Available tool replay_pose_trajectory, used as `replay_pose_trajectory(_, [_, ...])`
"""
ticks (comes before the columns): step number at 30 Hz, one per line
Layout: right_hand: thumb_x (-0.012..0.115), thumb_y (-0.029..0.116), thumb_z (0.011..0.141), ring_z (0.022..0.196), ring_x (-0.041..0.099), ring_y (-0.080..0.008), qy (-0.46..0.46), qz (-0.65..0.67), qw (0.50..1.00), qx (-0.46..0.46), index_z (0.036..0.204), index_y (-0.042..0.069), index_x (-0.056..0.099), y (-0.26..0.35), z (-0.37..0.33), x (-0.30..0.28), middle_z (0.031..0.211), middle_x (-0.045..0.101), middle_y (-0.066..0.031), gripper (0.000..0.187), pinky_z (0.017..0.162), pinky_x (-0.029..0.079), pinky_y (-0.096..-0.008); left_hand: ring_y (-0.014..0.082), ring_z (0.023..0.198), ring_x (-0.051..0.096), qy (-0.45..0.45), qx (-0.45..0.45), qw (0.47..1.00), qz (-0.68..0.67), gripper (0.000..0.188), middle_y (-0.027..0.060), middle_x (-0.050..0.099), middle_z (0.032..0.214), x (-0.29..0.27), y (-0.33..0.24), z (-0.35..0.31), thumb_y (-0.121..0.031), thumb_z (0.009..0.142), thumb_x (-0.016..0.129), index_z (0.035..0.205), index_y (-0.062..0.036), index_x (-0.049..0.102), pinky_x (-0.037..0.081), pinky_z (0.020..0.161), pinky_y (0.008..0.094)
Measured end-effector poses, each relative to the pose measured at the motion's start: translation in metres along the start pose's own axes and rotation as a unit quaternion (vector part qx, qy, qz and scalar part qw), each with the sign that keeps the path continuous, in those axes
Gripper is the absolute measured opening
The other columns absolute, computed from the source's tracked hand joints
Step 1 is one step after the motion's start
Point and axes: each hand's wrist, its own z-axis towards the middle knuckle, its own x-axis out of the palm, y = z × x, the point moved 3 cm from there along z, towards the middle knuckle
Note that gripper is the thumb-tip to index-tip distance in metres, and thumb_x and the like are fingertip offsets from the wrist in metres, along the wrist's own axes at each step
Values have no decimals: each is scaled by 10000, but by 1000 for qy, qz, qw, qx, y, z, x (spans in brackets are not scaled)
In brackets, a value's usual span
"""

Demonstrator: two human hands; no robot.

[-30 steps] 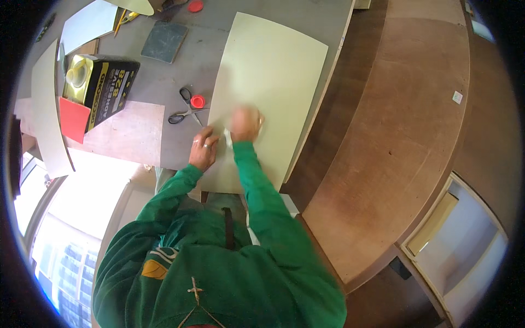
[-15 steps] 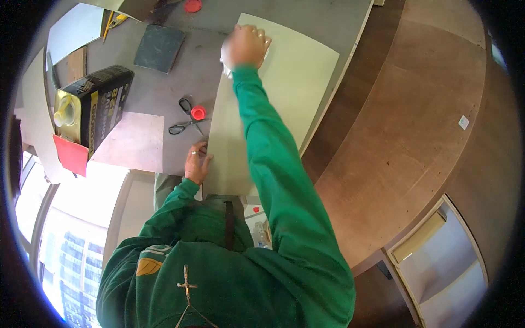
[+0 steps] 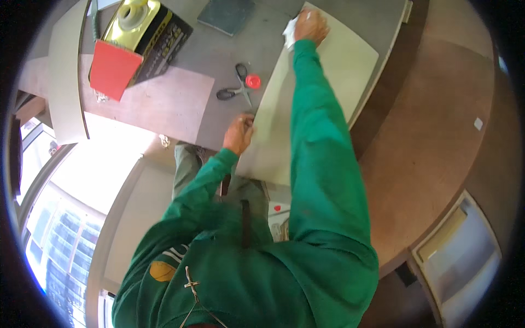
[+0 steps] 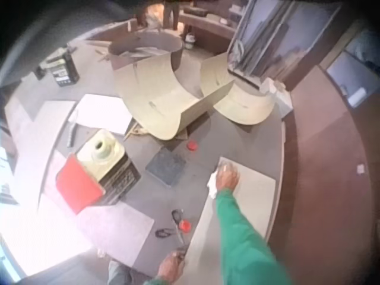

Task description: The person wipes down a white panel with a cloth, uses scissors to cut off a strip of material, and then uses a utility knife to trim the edges of a wooden board.

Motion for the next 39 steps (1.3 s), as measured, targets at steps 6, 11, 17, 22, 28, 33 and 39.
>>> replay_pose_trajectory(6, [549,337,952,941,593,-390,121,-73,989,41,836,61,609,15,-254,-84,895,643,-177,305,862,434,-553,203,827,658,-76,47,996,6,187,113,670,982,-52,-4,29,-147,934,637,1097,-55,625,516,696,329])
replay_pose_trajectory(11, [647,284,893,897,591,-328,114,-43,992,45,815,78,624,39,-409,-163,860,636,-127,222,813,428,-510,194,836,655,-39,118,992,21,167,103,672,964,-55,-53,77,-129,953,607,1100,-51,621,515,728,323])
replay_pose_trajectory(17, [619,304,925,889,579,-326,109,-34,993,29,822,81,622,34,-333,-133,862,631,-123,245,811,414,-475,167,846,632,-16,135,991,-5,176,84,666,980,-37,-65,97,-142,958,610,1104,-44,619,508,763,306])
replay_pose_trajectory(22, [591,292,945,835,577,-332,0,-2,1000,29,820,73,621,22,-236,-105,870,634,-137,255,767,401,-477,164,863,612,-71,140,986,-48,171,88,639,1028,-22,-63,82,-118,955,608,1104,-34,613,507,778,305])
replay_pose_trajectory(28, [548,367,957,1026,600,-433,164,-74,979,94,955,34,698,39,-374,-137,1070,678,-226,364,968,406,-589,278,909,602,-83,127,988,-20,172,145,582,1045,-11,-62,60,-42,925,577,1095,-32,600,495,814,374])
replay_pose_trajectory(33, [661,262,894,913,588,-371,43,-26,993,102,878,101,650,15,-362,-154,867,628,-133,163,841,423,-525,392,984,559,-109,195,974,42,174,188,566,1050,10,-82,74,3,899,572,1069,-24,602,471,862,438])
replay_pose_trajectory(39, [610,250,940,880,580,-287,22,-45,996,73,833,103,593,-33,-159,-100,879,626,-74,183,802,419,-457,370,994,547,-136,151,975,91,176,179,559,1018,30,-64,60,23,884,583,1053,-26,587,447,878,457])
